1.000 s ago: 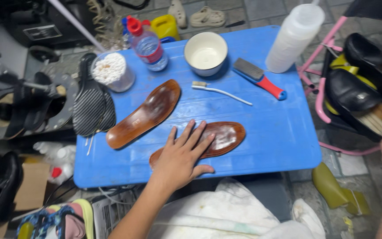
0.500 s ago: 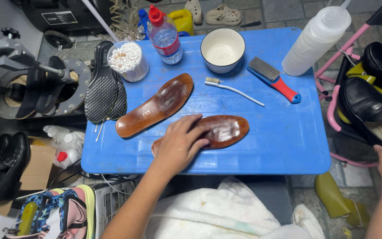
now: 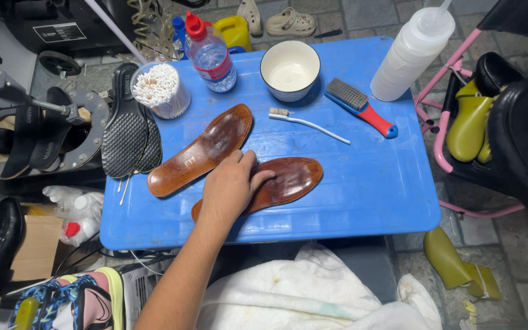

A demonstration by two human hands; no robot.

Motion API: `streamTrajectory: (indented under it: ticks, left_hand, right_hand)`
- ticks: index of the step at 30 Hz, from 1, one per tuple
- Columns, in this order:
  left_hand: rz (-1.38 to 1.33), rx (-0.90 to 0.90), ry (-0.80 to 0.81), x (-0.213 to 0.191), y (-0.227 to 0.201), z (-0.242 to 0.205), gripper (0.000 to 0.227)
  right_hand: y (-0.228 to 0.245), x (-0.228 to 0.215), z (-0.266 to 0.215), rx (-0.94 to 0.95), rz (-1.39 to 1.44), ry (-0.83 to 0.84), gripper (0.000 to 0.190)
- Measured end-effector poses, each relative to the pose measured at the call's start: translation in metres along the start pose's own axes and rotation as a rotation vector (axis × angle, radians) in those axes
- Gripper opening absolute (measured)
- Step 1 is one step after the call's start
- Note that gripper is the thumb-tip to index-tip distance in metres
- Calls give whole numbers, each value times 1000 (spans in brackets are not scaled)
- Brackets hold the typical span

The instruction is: The person cleans two brown leather shoe insoles using a brush and a white cleaning solution, then wipes them with a cloth. They subsequently place the cleaned insoles into a pair of black leather shoes.

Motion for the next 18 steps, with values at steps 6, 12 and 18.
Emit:
streamTrajectory:
  ticks: [6,12,18]
  left_hand:
    - [-103,-128,14,-16,38,-18,41]
    - [-127,-270,-16,-32,90,-49,40]
    - [102,-321,-91,-54,99,-62,37]
  right_hand:
    - [177,66,-29,-141,327,305,24]
    - [291,175,-46,-247,50,416,27]
    - [344,224,-70,-342,-93,363,28]
Point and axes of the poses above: each hand's wrist, its own z-axis towards the middle knuckle, its own x-axis out of the palm, y = z × x, the point moved 6 cm from there along z, towards the middle knuckle, and after that the axes turned 15 degrees about z, right-handed, at the moved point
